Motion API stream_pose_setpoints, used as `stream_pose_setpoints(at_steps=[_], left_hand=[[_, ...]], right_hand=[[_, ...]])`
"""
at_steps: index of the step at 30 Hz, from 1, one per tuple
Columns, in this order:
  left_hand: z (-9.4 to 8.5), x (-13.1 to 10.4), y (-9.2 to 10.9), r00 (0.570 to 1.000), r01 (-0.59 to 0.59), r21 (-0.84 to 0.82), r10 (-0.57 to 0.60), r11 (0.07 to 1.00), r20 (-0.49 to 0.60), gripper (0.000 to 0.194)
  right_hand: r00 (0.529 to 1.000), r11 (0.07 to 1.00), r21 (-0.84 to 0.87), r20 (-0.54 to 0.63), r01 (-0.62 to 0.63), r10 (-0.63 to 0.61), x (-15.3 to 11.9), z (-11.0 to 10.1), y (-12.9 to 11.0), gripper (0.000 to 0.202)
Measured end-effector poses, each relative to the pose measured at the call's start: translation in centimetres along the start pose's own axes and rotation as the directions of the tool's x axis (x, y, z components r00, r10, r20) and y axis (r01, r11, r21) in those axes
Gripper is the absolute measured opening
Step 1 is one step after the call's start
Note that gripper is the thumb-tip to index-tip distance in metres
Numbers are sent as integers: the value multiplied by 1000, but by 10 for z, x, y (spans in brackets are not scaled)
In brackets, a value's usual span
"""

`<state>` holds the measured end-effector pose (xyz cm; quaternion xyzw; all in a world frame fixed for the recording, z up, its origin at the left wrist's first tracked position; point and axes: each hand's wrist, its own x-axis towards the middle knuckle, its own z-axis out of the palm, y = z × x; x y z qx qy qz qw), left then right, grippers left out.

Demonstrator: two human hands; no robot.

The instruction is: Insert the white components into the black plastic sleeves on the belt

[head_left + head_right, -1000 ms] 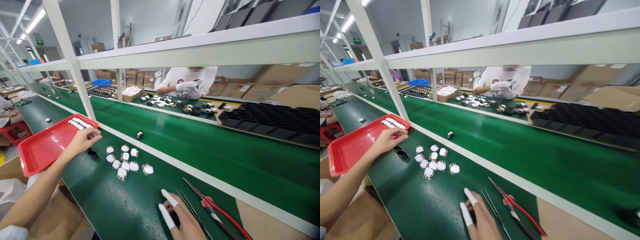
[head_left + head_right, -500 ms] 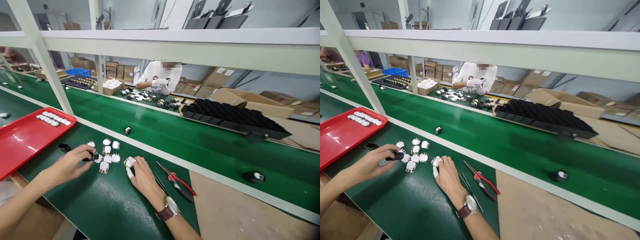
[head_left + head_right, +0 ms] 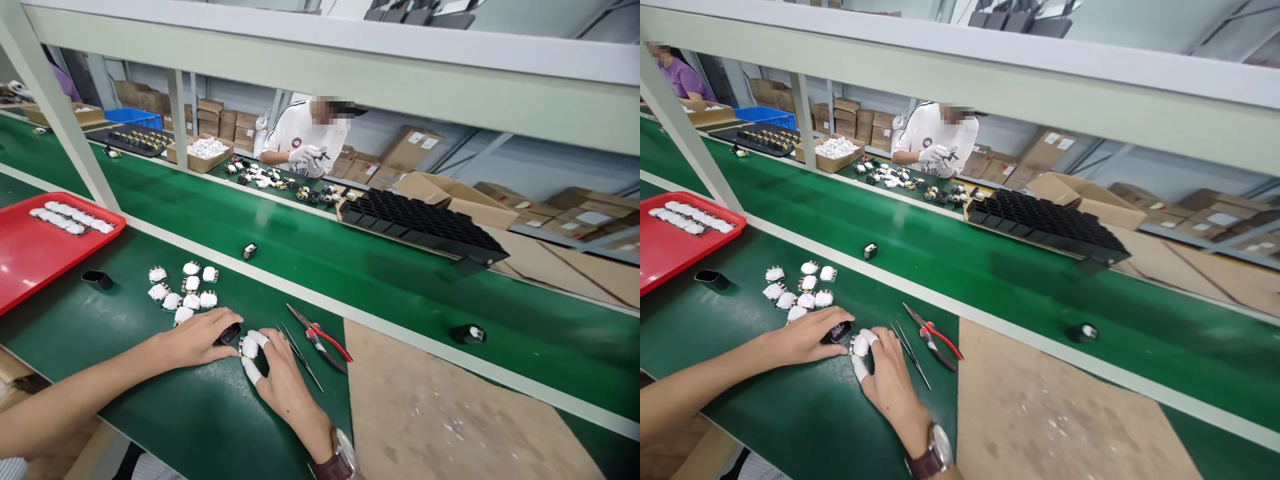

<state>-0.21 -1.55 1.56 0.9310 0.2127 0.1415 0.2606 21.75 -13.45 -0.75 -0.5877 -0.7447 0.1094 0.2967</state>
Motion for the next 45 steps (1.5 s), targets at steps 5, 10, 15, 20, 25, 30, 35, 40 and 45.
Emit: stream_pose_setpoints(at_steps=[5, 10, 15, 20, 25, 30, 35, 40, 45], left_hand=[[8, -9, -4, 996, 78, -122, -82, 989, -23, 76], [14, -16, -3, 991, 21, -135, -39, 991, -128, 79], [17, -18, -6, 990, 127, -264, -137, 956, -19, 71], [19, -20, -10, 987, 150, -308, -163, 940, -16, 71], [17, -21, -8, 991, 75, -270, -103, 960, -88, 69], [15, -22, -9, 990, 16, -241, -49, 970, -132, 66], [15, -23, -9, 991, -14, -241, -18, 971, -132, 67], [14, -23, -6, 992, -15, -249, -17, 968, -123, 69], [11, -23, -3, 994, -17, -257, -12, 966, -111, 73]], right_hand=[[1000, 998, 53, 13, -13, 12, -2, -4, 0, 37], [1000, 1000, -21, -10, -22, 22, -12, -3, 0, 52], [997, 997, -78, -71, 15, -20, -14, -3, 0, 45], [993, 985, -157, -105, -71, 55, -11, 3, -7, 52], [978, 989, -136, -205, -59, 30, -1, 4, -15, 39], [979, 999, -49, -199, 21, -31, 1, -15, -36, 43], [976, 983, -141, -167, 119, -142, 2, -17, -49, 58], [981, 972, -213, -142, 99, -131, 2, -12, -47, 68], [994, 969, -234, -55, 83, -99, 1, -13, -47, 67]])
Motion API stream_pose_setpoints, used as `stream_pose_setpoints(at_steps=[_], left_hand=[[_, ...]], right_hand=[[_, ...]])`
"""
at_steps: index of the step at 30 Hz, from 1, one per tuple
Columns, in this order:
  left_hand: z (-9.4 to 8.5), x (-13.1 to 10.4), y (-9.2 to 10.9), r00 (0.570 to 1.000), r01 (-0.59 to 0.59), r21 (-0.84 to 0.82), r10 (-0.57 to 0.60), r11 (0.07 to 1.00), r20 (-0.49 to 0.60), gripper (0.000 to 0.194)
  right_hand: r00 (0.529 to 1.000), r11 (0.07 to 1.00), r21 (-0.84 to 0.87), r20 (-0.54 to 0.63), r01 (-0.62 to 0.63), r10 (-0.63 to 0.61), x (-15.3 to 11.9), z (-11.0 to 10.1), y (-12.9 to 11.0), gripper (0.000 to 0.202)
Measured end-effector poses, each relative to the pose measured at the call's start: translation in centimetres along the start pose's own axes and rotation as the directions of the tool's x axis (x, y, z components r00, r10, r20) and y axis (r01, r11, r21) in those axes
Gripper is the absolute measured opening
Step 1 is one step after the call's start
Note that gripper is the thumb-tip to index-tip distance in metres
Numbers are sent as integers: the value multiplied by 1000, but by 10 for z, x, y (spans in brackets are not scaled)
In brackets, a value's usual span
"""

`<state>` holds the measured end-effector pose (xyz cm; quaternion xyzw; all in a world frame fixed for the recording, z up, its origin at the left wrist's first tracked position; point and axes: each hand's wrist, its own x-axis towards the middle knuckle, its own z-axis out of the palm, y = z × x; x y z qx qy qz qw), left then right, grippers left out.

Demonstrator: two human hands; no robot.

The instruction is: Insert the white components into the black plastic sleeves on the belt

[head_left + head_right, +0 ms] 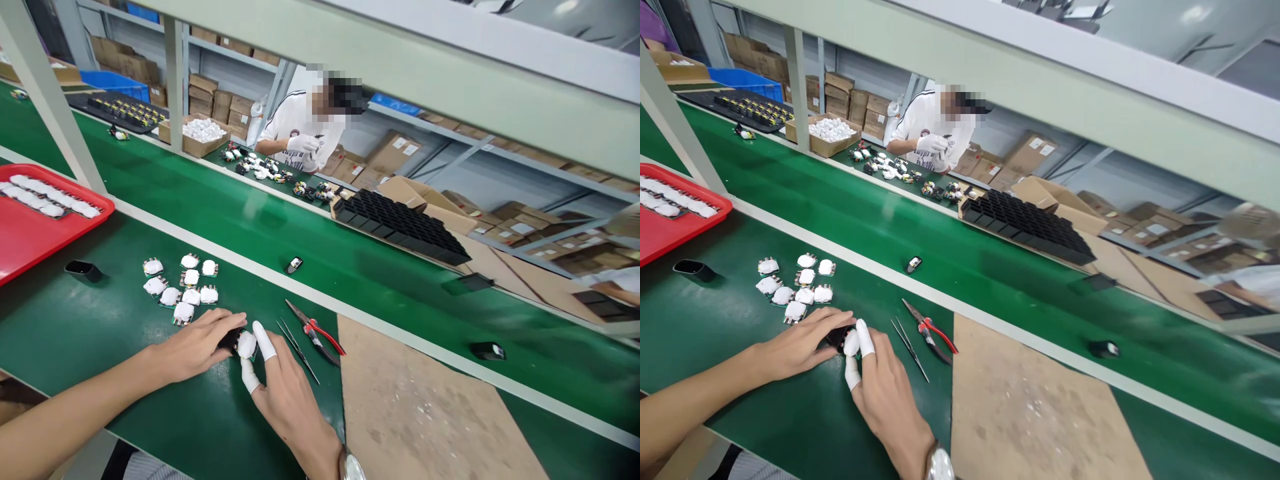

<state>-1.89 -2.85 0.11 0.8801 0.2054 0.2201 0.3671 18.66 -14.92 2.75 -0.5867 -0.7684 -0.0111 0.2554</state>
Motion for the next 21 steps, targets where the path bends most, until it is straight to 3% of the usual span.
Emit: stream_pose_setpoints(at_steps=[11, 21], left_hand=[[2, -1, -2, 1000, -7, 27, 7, 1000, 17, 67], [2, 1, 1, 999, -30, 63, 28, 998, 37, 67]], right_hand=[[990, 1000, 0, 138, 25, -25, 8, -11, -4, 54], [991, 999, -27, 124, 45, -41, 8, -17, -4, 42]])
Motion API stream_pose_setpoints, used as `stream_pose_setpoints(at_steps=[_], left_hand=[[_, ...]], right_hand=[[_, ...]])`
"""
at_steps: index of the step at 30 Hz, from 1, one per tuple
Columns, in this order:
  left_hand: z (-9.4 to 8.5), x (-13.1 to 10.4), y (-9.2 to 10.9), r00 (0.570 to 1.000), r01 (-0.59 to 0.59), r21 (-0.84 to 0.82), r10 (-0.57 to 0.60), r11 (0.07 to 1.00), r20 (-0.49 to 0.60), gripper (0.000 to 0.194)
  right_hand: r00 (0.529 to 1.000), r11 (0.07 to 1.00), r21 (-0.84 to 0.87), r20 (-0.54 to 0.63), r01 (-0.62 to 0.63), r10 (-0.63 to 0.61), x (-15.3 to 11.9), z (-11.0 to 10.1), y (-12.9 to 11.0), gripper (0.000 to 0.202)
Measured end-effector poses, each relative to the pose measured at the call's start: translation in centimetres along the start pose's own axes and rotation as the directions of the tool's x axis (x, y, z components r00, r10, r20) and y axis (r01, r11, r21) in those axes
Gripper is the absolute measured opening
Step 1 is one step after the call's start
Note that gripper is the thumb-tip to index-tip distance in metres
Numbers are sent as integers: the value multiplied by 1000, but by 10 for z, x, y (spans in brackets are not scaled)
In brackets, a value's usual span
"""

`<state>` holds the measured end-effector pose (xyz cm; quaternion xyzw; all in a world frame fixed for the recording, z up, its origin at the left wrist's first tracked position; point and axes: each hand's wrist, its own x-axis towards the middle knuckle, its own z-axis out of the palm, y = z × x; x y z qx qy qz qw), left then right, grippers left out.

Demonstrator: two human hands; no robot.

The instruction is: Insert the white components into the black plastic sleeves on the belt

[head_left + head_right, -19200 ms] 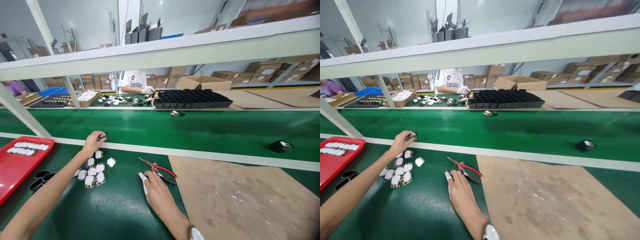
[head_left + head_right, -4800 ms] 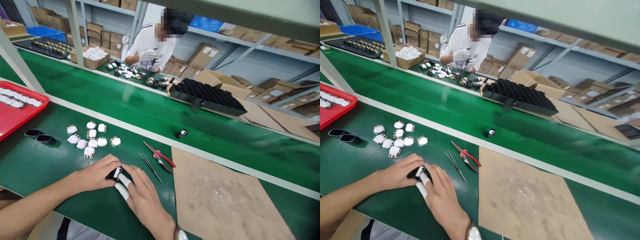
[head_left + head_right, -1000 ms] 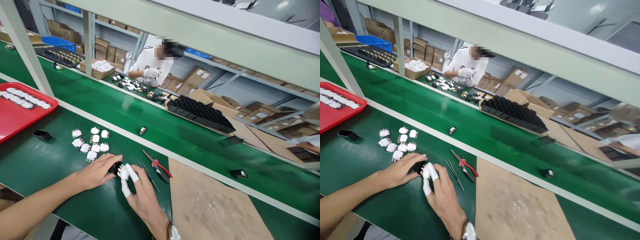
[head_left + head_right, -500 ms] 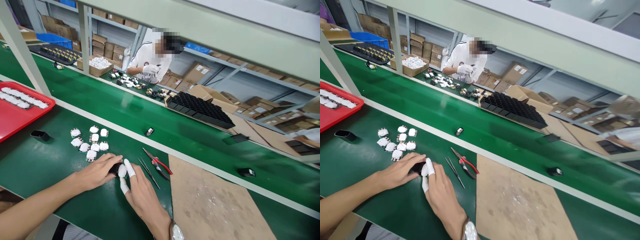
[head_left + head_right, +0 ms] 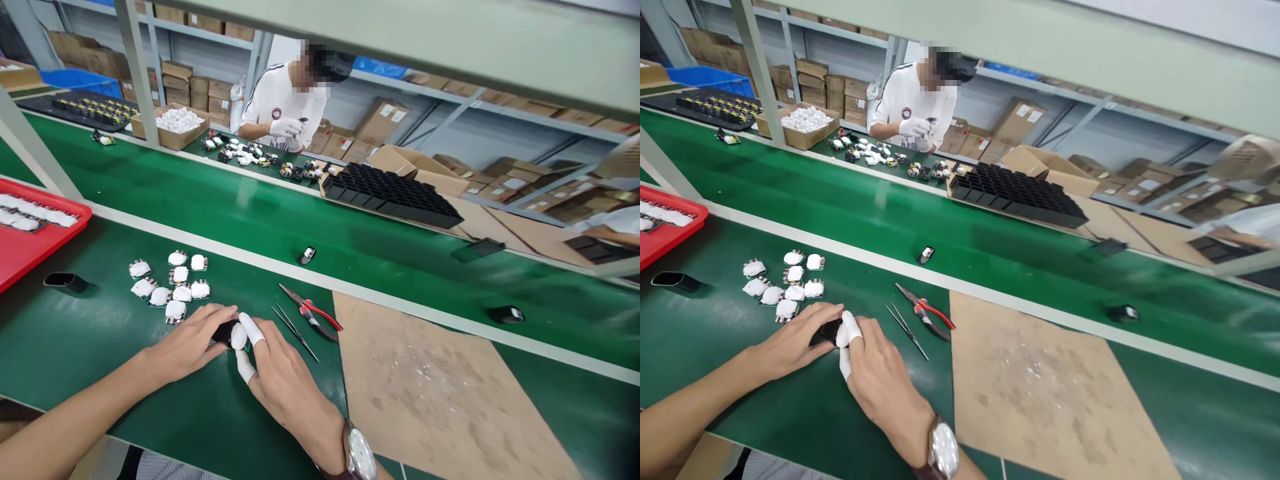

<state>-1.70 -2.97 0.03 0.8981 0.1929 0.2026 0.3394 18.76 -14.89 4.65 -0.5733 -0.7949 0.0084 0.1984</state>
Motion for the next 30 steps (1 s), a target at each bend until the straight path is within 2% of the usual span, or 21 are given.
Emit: stream_pose_setpoints(at_steps=[5, 10, 15, 23, 30], left_hand=[[3, -1, -2, 1000, -6, 48, 6, 999, -1, 67], [7, -1, -6, 1000, -21, 84, 22, 996, -13, 70], [7, 1, -5, 999, -32, 81, 33, 996, -10, 72], [8, 2, -4, 999, -44, 57, 46, 997, -29, 68], [12, 0, -7, 997, -65, 59, 67, 996, -31, 72]], right_hand=[[998, 997, -72, 53, 35, -31, 3, -5, -2, 35], [998, 992, -115, 55, 49, -43, 4, -4, -2, 42], [998, 998, -64, 56, 9, -6, 1, -1, 1, 30], [996, 1000, -25, 85, -14, 16, -1, -3, 4, 23], [993, 996, -90, 114, -2, 12, 0, -1, 2, 38]])
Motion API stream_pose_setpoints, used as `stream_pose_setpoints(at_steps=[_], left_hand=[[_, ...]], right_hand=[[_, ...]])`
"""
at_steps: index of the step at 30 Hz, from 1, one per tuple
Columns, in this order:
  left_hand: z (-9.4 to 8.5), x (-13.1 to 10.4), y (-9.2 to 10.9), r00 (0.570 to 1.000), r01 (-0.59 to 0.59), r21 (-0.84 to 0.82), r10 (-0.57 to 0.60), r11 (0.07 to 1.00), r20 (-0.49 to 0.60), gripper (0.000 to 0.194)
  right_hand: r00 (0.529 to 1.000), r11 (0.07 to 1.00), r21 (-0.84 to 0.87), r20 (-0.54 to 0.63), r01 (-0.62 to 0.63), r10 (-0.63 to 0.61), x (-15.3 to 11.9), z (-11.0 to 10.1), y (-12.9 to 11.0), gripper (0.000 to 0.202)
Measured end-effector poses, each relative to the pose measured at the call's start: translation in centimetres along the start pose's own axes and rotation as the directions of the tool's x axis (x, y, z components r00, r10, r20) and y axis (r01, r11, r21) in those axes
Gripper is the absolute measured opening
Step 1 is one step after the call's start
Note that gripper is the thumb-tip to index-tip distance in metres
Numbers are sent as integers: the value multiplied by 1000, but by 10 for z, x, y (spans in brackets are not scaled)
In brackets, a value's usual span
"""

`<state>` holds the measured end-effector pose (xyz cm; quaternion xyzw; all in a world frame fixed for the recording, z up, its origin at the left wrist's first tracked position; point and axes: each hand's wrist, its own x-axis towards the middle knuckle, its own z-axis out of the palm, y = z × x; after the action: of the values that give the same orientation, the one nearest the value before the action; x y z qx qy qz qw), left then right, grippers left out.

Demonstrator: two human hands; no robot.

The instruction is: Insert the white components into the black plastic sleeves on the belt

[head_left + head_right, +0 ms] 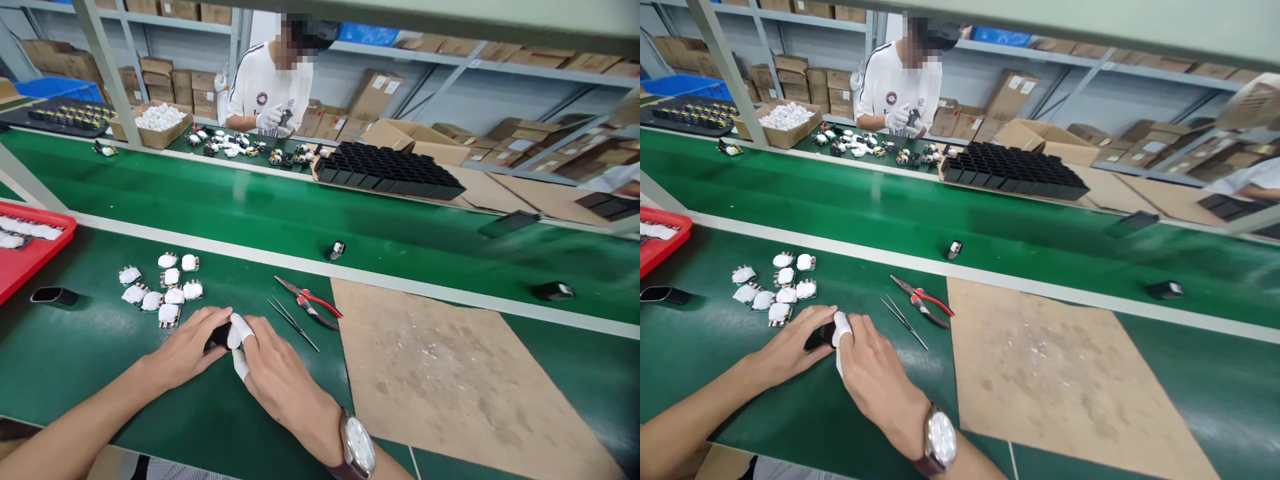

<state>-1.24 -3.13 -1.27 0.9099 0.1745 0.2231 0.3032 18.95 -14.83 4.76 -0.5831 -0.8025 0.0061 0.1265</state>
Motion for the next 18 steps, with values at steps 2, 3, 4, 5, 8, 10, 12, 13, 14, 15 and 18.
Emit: stream_pose_setpoints(at_steps=[2, 3, 4, 5, 8, 10, 12, 13, 14, 15, 18], left_hand=[[1, 0, 0, 1000, 0, -10, 0, 1000, 1, 73], [1, 0, 1, 1000, 2, -19, -2, 1000, 5, 74], [1, 0, 1, 1000, 5, -32, -5, 999, 9, 75], [1, 0, 2, 1000, 7, -45, -7, 999, 13, 76], [0, 1, 3, 1000, 12, -70, -11, 997, 16, 78], [-1, 2, 3, 1000, 13, -68, -13, 998, 5, 78], [-1, 2, 2, 1000, 12, -62, -13, 998, -4, 78], [-2, 2, 2, 1000, 11, -58, -12, 998, -8, 78], [-2, 2, 2, 1000, 11, -54, -11, 998, -7, 78], [-2, 1, 1, 1000, 13, -51, -14, 999, -5, 78], [-2, 0, 0, 1000, 21, -41, -21, 999, 5, 78]], right_hand=[[1000, 1000, 8, 13, -7, 6, -1, 0, 0, 38], [1000, 1000, 20, 16, -10, 10, -2, 0, 0, 38], [1000, 999, 34, 19, -12, 12, -3, -2, 0, 39], [1000, 999, 48, 19, -12, 11, -4, -3, 1, 40], [1000, 997, 76, 4, -10, 9, -8, -9, 1, 45], [1000, 996, 84, -16, -11, 12, -9, -12, 1, 44], [1000, 996, 87, -25, -9, 11, -9, -14, 1, 39], [1000, 996, 84, -29, -7, 10, -9, -14, 1, 37], [999, 997, 79, -33, -6, 8, -8, -13, 1, 36], [999, 997, 74, -36, -5, 7, -7, -13, 1, 35], [999, 998, 60, -35, 1, 1, -5, -12, -1, 36]])
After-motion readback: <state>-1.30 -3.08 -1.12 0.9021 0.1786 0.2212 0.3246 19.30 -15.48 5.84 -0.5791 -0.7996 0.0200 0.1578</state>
